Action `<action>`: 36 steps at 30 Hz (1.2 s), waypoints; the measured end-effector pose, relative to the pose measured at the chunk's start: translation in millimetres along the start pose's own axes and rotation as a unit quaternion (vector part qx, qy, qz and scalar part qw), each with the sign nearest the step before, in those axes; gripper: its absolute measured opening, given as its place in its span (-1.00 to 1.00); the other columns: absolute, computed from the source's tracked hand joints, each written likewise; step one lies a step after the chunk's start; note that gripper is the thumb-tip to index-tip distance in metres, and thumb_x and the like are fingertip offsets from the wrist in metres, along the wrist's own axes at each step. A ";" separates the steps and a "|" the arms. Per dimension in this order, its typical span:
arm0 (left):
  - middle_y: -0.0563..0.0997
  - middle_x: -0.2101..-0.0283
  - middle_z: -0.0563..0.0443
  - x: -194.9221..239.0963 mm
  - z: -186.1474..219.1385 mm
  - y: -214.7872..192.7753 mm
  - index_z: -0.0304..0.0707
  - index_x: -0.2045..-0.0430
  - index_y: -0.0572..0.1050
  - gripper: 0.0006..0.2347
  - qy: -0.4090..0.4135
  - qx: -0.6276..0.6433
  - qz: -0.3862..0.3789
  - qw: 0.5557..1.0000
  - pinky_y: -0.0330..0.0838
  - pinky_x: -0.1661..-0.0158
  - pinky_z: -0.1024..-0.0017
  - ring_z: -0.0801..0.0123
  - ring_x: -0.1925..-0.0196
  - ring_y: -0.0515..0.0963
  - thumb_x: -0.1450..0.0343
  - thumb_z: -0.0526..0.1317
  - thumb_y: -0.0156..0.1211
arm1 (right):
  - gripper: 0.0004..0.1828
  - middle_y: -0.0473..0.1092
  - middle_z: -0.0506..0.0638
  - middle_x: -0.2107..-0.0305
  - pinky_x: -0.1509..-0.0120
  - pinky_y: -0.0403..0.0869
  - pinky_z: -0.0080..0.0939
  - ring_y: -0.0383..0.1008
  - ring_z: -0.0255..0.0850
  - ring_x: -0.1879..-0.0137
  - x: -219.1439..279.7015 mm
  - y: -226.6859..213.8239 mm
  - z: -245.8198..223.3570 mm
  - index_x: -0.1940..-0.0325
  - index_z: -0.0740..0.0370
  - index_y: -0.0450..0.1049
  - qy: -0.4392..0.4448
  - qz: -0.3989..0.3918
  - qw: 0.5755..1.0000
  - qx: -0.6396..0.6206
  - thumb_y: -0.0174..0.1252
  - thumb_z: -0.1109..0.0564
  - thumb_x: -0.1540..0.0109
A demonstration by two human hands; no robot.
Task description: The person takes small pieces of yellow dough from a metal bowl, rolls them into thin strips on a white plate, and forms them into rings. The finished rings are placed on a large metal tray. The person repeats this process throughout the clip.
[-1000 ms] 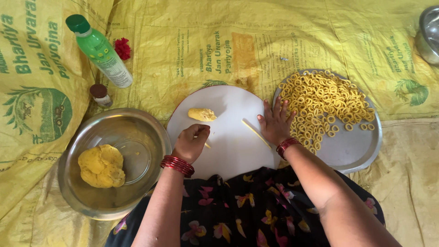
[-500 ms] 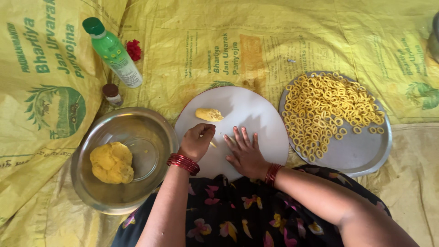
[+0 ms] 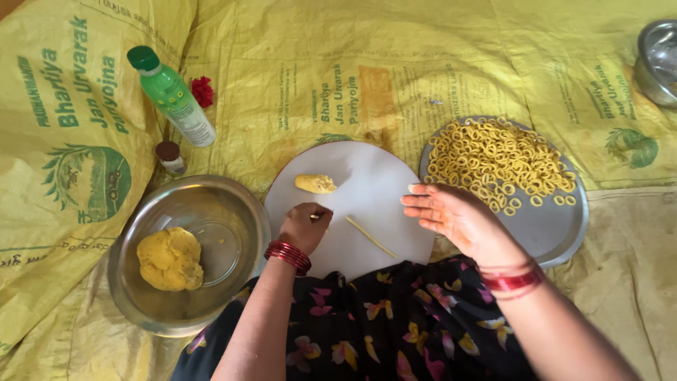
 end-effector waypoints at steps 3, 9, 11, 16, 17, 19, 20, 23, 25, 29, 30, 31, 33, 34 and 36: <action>0.67 0.17 -0.11 4.8 4.7 12.0 -0.17 0.44 0.68 -0.85 0.056 -0.098 -0.002 0.994 0.50 -0.01 0.23 0.09 0.09 0.64 -0.30 -0.13 0.32 | -0.53 0.43 0.21 -0.16 -0.32 0.40 0.10 0.45 0.03 -0.25 8.7 0.0 11.1 -0.21 0.25 0.40 -0.013 0.000 0.987 -0.158 0.00 -0.11 -0.35; 0.61 0.06 -0.09 24.6 2.7 33.4 -0.17 0.42 0.66 -0.82 0.007 -0.175 -0.068 0.982 0.46 -0.07 0.19 0.07 -0.01 0.58 -0.33 -0.08 0.31 | -0.41 0.44 0.26 -0.11 -0.27 0.42 0.20 0.48 0.12 -0.17 -6.0 9.5 27.8 -0.15 0.33 0.44 0.058 -0.101 0.944 -0.308 -0.05 -0.21 -0.31; 0.59 0.04 -0.08 30.4 -1.1 40.1 -0.20 0.41 0.65 -0.78 -0.008 -0.216 -0.101 0.971 0.43 -0.09 0.17 0.07 -0.04 0.57 -0.37 -0.03 0.28 | -0.46 0.44 0.25 -0.11 -0.28 0.42 0.17 0.48 0.09 -0.17 -9.0 3.0 26.0 -0.16 0.32 0.43 0.042 -0.107 0.950 -0.289 -0.05 -0.17 -0.36; 0.51 -0.12 -0.06 23.5 -10.3 68.7 -0.07 0.17 0.62 -0.81 0.012 -0.326 -0.068 0.943 0.29 -0.23 0.11 0.02 -0.22 0.45 -0.42 -0.14 0.17 | -0.55 0.46 0.20 -0.11 -0.26 0.44 0.10 0.49 0.00 -0.13 -26.5 -16.2 26.1 -0.16 0.25 0.43 0.020 -0.056 0.968 -0.245 0.00 -0.11 -0.36; 0.48 -0.15 -0.06 21.0 -8.6 76.6 -0.02 0.11 0.61 -0.79 0.038 -0.336 -0.037 0.940 0.26 -0.24 0.08 0.02 -0.25 0.41 -0.41 -0.22 0.14 | -0.56 0.46 0.19 -0.10 -0.25 0.44 0.08 0.49 -0.01 -0.13 -29.7 -19.5 24.7 -0.15 0.24 0.43 0.015 -0.048 0.969 -0.242 0.01 -0.10 -0.35; 0.41 -0.24 -0.04 17.9 -1.5 99.0 0.04 0.11 0.62 -0.74 0.111 -0.322 -0.021 0.940 0.19 -0.27 0.05 0.04 -0.36 0.29 -0.37 -0.28 0.10 | -0.58 0.47 0.17 -0.09 -0.23 0.45 0.06 0.50 -0.03 -0.12 -32.6 -25.5 21.2 -0.13 0.22 0.43 0.003 -0.040 0.971 -0.236 0.04 -0.10 -0.33; 0.38 -0.28 -0.03 16.7 2.3 107.9 0.07 0.11 0.63 -0.71 0.148 -0.315 -0.013 0.937 0.16 -0.28 0.04 0.05 -0.41 0.24 -0.35 -0.32 0.09 | -0.58 0.46 0.16 -0.09 -0.22 0.46 0.05 0.50 -0.03 -0.11 -32.6 -27.6 19.5 -0.13 0.21 0.43 -0.005 -0.040 0.972 -0.232 0.05 -0.09 -0.32; 0.34 -0.29 -0.16 13.5 12.2 125.1 0.03 0.12 0.63 -0.70 0.251 -0.344 -0.011 0.905 0.12 -0.25 -0.02 -0.09 -0.41 0.14 -0.33 -0.33 0.08 | -0.58 0.46 0.17 -0.09 -0.21 0.46 0.01 0.50 -0.04 -0.11 -30.3 -31.7 17.6 -0.13 0.21 0.43 -0.020 -0.037 0.975 -0.217 0.06 -0.10 -0.32; 0.34 -0.31 -0.12 8.4 10.4 130.9 0.01 0.16 0.64 -0.76 0.243 -0.388 -0.053 0.888 0.09 -0.30 0.00 -0.07 -0.45 0.11 -0.37 -0.29 0.08 | -0.57 0.47 0.17 -0.09 -0.21 0.46 -0.01 0.51 -0.05 -0.10 -29.5 -33.8 16.4 -0.14 0.21 0.43 -0.025 -0.036 0.977 -0.206 0.05 -0.10 -0.32; 0.32 -0.35 -0.06 6.9 16.0 132.0 -0.03 0.20 0.65 -0.80 0.239 -0.434 -0.086 0.865 0.09 -0.35 0.05 0.00 -0.51 0.09 -0.40 -0.26 0.08 | -0.56 0.51 0.15 -0.03 -0.17 0.46 -0.06 0.53 -0.09 -0.06 -38.2 -28.8 19.1 -0.14 0.22 0.44 -0.028 -0.032 0.984 -0.173 0.05 -0.11 -0.32; 0.34 -0.34 -0.05 6.6 19.8 130.7 -0.06 0.21 0.65 -0.81 0.240 -0.443 -0.078 0.860 0.09 -0.34 0.06 0.00 -0.50 0.10 -0.40 -0.27 0.10 | -0.56 0.52 0.15 -0.02 -0.16 0.46 -0.07 0.54 -0.10 -0.04 -42.3 -26.2 19.5 -0.14 0.23 0.44 -0.031 -0.030 0.986 -0.160 0.05 -0.11 -0.33; 0.36 -0.33 -0.05 6.9 23.4 129.8 -0.09 0.22 0.65 -0.82 0.240 -0.452 -0.071 0.856 0.09 -0.33 0.07 0.00 -0.49 0.12 -0.40 -0.27 0.11 | -0.59 0.53 0.13 -0.01 -0.15 0.46 -0.11 0.54 -0.13 -0.03 -45.9 -24.5 21.2 -0.14 0.21 0.46 -0.034 -0.012 0.994 -0.107 0.06 -0.07 -0.32; 0.44 -0.26 -0.02 3.8 24.3 124.5 -0.08 0.25 0.68 -0.84 0.192 -0.409 -0.069 0.890 0.09 -0.35 0.12 0.09 -0.43 0.20 -0.39 -0.23 0.17 | -0.63 0.56 0.09 0.02 -0.13 0.45 -0.18 0.56 -0.19 -0.01 -50.7 -19.8 26.5 -0.13 0.18 0.49 -0.041 0.026 0.999 0.001 0.08 0.01 -0.30; 0.50 -0.20 0.01 -1.1 21.5 118.9 -0.05 0.27 0.70 -0.85 0.141 -0.355 -0.073 0.921 0.08 -0.38 0.16 0.17 -0.38 0.28 -0.39 -0.19 0.20 | -0.66 0.57 0.06 0.02 -0.13 0.48 -0.18 0.56 -0.17 -0.01 -51.3 -14.7 24.7 -0.11 0.18 0.51 -0.075 0.037 0.987 0.137 0.10 0.04 -0.29; 0.60 -0.05 0.03 -6.5 11.3 108.7 -0.07 0.26 0.71 -0.83 0.039 -0.204 -0.087 0.974 0.21 -0.33 0.25 0.27 -0.24 0.46 -0.36 -0.13 0.29 | -0.71 0.60 0.00 0.03 -0.15 0.55 -0.17 0.58 -0.13 -0.02 -48.8 1.0 21.8 -0.06 0.19 0.56 -0.137 0.057 0.906 0.397 0.15 0.10 -0.28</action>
Point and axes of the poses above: each hand's wrist, its own x-axis away from the middle knuckle, its own y-axis out of the palm, z = x × y, the point moved 6 cm from there along -x, towards the middle knuckle
